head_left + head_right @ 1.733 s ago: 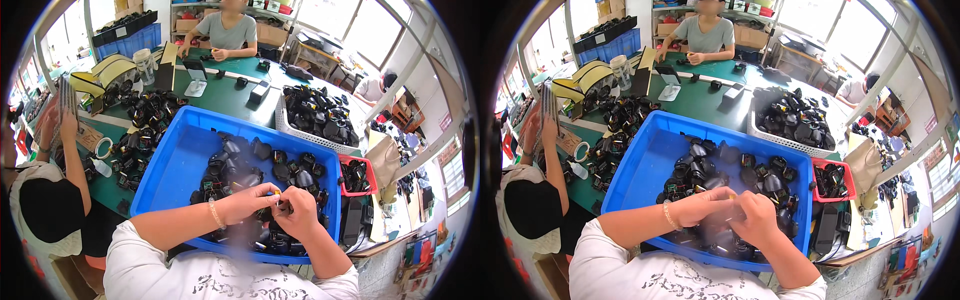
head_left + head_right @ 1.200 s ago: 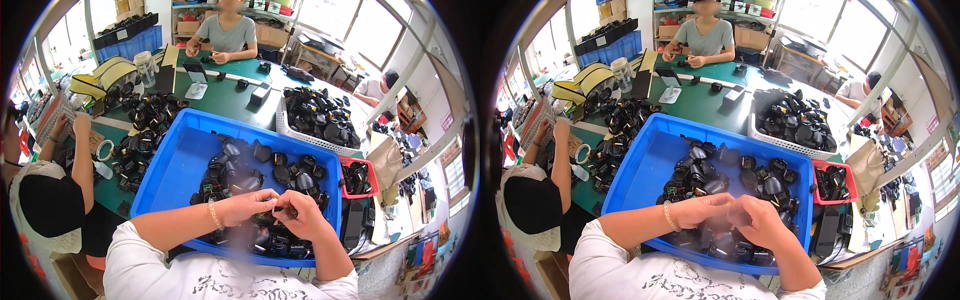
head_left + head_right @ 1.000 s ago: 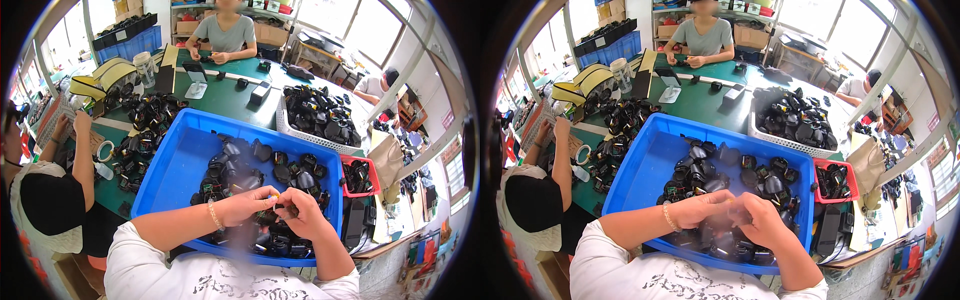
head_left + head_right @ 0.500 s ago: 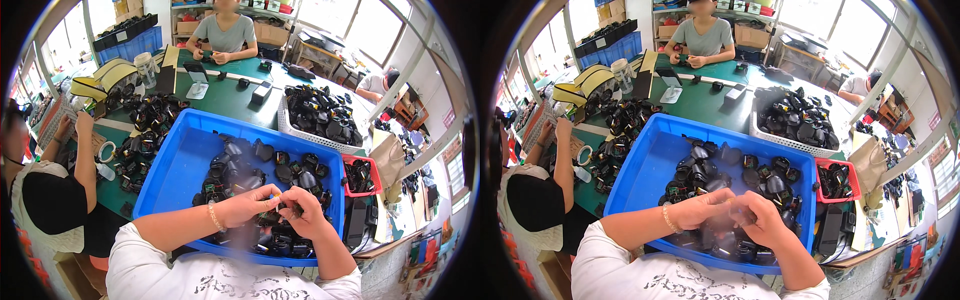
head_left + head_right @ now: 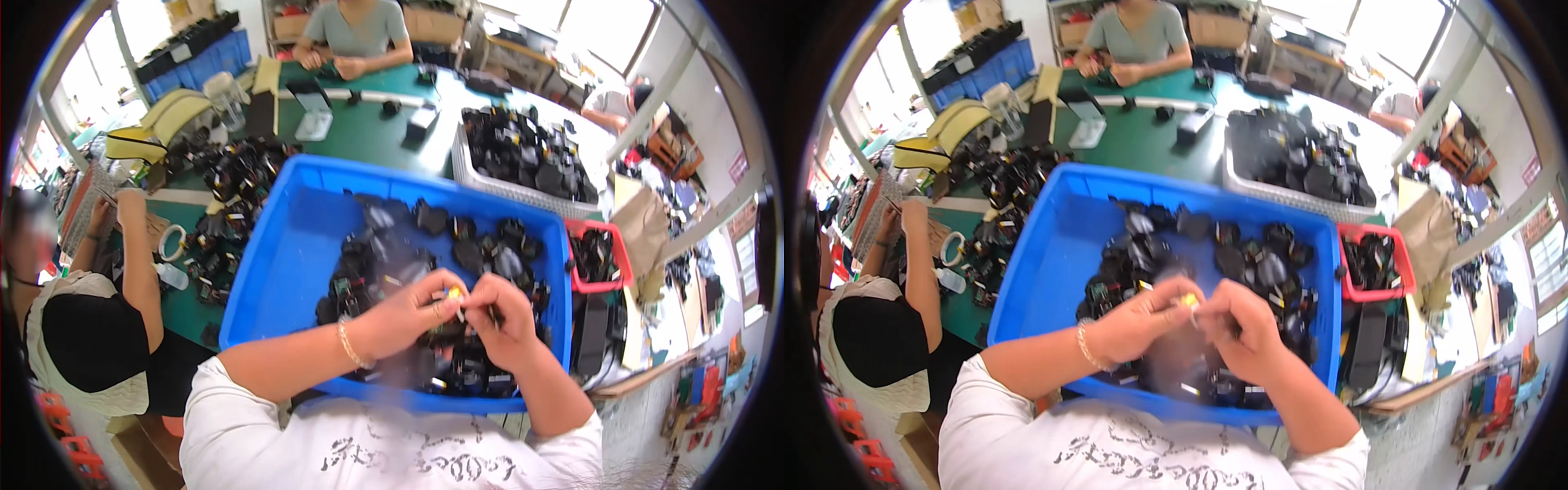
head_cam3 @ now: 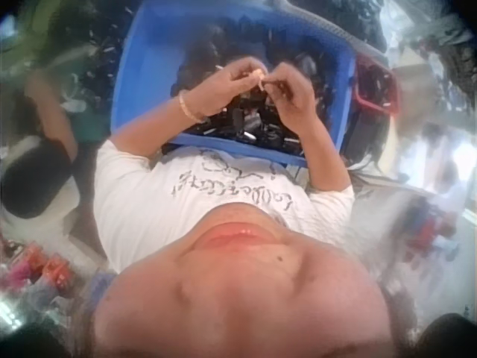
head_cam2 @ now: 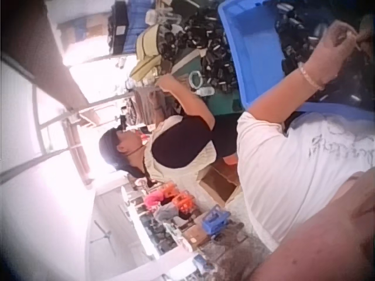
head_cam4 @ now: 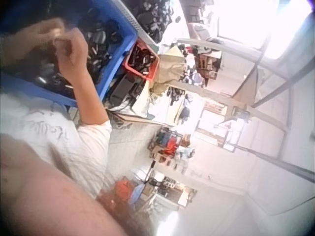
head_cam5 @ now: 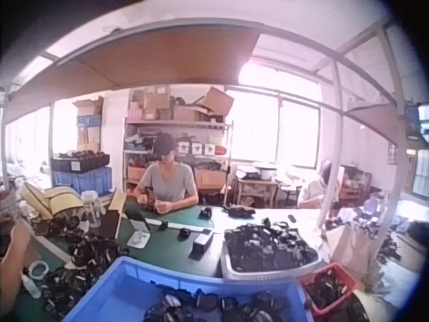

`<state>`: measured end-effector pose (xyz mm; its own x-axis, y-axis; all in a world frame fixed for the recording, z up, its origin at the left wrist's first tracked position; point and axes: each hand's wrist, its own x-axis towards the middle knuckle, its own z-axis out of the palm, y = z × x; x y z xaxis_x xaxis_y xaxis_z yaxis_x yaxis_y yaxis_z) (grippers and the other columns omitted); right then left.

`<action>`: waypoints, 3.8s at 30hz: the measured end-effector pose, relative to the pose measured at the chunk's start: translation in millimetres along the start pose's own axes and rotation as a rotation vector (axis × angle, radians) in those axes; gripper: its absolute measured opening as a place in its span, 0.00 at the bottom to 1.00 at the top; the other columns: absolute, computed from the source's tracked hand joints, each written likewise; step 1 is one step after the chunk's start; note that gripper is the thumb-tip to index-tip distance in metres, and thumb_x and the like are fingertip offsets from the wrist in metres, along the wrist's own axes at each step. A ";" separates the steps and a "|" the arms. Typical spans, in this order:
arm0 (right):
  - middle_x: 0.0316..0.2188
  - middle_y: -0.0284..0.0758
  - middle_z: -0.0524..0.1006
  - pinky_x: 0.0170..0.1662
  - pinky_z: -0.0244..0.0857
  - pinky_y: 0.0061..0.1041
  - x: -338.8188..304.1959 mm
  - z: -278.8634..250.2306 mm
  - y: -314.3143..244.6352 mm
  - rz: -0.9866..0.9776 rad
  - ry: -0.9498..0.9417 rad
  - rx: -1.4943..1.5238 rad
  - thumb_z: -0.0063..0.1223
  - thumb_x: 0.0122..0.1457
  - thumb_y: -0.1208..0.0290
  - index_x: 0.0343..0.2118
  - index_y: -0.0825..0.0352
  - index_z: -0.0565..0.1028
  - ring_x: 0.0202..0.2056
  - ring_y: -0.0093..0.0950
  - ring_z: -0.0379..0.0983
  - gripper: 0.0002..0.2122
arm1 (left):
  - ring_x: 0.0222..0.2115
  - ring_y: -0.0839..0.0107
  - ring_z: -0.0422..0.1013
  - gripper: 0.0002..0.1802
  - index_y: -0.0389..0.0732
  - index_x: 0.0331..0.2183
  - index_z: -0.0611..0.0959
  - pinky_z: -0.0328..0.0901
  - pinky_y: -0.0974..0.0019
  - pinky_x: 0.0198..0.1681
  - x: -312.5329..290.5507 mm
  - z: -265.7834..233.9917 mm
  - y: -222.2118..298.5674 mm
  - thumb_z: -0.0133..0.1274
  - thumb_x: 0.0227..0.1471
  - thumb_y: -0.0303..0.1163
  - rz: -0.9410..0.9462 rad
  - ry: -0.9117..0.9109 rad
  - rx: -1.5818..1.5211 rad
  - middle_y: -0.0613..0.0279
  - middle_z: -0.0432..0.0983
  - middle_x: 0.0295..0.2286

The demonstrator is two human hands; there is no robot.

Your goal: Manually assemble and connect wiring components within a small electronic housing.

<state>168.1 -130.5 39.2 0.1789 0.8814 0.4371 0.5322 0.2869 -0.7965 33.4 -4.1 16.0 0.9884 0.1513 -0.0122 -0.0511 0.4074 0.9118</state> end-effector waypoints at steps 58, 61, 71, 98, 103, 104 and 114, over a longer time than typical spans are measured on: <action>0.22 0.27 0.65 0.26 0.56 0.12 -2.3 25.8 -8.6 0.447 0.415 0.853 0.42 0.61 0.72 0.33 0.65 0.64 0.23 0.13 0.61 0.03 | 0.29 0.80 0.68 0.14 0.42 0.46 0.67 0.69 0.71 0.32 -12.3 16.9 3.2 0.42 0.58 0.31 0.086 0.089 -0.150 0.65 0.68 0.32; 0.23 0.27 0.65 0.26 0.57 0.12 -1.3 24.6 -6.1 0.331 0.356 0.632 0.43 0.60 0.74 0.33 0.65 0.64 0.23 0.13 0.61 0.02 | 0.28 0.80 0.68 0.13 0.42 0.44 0.68 0.69 0.71 0.32 -11.4 14.1 -0.9 0.45 0.56 0.29 0.070 0.132 -0.131 0.66 0.68 0.31; 0.25 0.26 0.66 0.24 0.56 0.10 -4.0 25.4 5.0 0.111 0.321 0.315 0.44 0.59 0.76 0.31 0.67 0.66 0.23 0.11 0.61 0.02 | 0.25 0.81 0.69 0.13 0.42 0.41 0.69 0.67 0.74 0.29 -8.7 12.1 -2.3 0.49 0.53 0.27 -0.084 0.088 -0.095 0.68 0.71 0.27; 0.28 0.27 0.65 0.27 0.55 0.18 6.7 1.5 23.6 0.516 0.212 0.806 0.41 0.58 0.71 0.49 0.67 0.65 0.26 0.17 0.60 0.16 | 0.24 0.67 0.72 0.09 0.43 0.38 0.70 0.69 0.70 0.26 0.9 -7.3 10.5 0.45 0.56 0.34 -0.031 0.336 -0.353 0.48 0.73 0.29; 0.21 0.28 0.68 0.27 0.57 0.18 4.9 3.9 30.1 0.353 0.012 0.237 0.35 0.63 0.63 0.48 0.68 0.67 0.22 0.18 0.60 0.16 | 0.24 0.68 0.72 0.09 0.43 0.39 0.70 0.69 0.70 0.25 0.6 -10.3 11.7 0.46 0.56 0.34 -0.018 0.335 -0.386 0.47 0.73 0.29; 0.21 0.28 0.68 0.27 0.56 0.19 4.3 -0.9 30.9 0.334 -0.021 0.142 0.35 0.63 0.62 0.46 0.69 0.68 0.22 0.18 0.60 0.16 | 0.24 0.68 0.72 0.09 0.43 0.39 0.70 0.70 0.70 0.25 -0.3 -10.4 12.4 0.46 0.56 0.34 -0.013 0.317 -0.383 0.47 0.73 0.29; 0.27 0.42 0.72 0.32 0.61 0.26 8.0 -9.0 24.7 -0.003 0.014 -0.217 0.47 0.56 0.70 0.39 0.70 0.69 0.27 0.35 0.69 0.11 | 0.32 0.69 0.72 0.11 0.43 0.41 0.70 0.71 0.69 0.27 -5.5 -2.6 6.6 0.48 0.54 0.33 0.105 0.242 -0.123 0.53 0.73 0.31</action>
<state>190.2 -119.6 26.7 0.1874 0.8749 0.4466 0.6982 0.2011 -0.6871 27.3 0.1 21.0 0.9146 0.4032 -0.0315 -0.1828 0.4818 0.8570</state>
